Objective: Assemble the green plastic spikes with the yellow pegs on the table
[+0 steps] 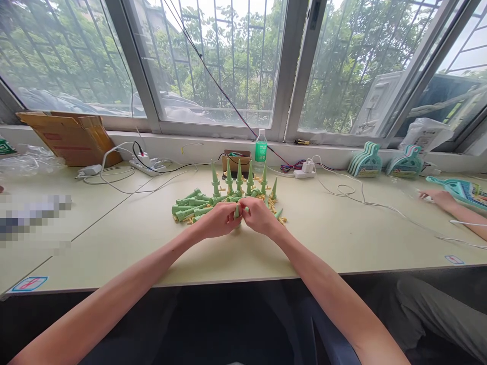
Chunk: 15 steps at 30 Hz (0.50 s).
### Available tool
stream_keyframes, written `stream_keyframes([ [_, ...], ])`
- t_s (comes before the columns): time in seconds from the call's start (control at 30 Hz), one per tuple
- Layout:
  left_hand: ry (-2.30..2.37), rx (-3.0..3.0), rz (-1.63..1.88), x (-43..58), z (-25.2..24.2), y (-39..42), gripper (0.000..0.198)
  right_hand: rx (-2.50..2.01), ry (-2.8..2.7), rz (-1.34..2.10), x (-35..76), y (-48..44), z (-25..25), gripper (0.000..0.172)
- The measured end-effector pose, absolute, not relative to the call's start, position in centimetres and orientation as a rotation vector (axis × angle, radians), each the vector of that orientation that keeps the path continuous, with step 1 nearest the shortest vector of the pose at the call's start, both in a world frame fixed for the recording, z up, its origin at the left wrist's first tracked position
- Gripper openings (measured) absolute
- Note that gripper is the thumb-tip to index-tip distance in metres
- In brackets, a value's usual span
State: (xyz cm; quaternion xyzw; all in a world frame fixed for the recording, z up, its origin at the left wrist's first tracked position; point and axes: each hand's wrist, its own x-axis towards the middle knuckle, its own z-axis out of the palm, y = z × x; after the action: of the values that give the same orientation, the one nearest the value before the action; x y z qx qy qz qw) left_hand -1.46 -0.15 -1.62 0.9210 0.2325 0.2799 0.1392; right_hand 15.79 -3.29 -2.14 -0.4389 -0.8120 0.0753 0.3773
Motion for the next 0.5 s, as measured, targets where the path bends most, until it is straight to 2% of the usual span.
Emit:
stream_keyframes([
  [0.5,0.659,2.678,0.824,-1.46,-1.77,-0.08,0.011,-1.125,-2.074,0.202,15.85,-3.21,-2.21,0.020],
])
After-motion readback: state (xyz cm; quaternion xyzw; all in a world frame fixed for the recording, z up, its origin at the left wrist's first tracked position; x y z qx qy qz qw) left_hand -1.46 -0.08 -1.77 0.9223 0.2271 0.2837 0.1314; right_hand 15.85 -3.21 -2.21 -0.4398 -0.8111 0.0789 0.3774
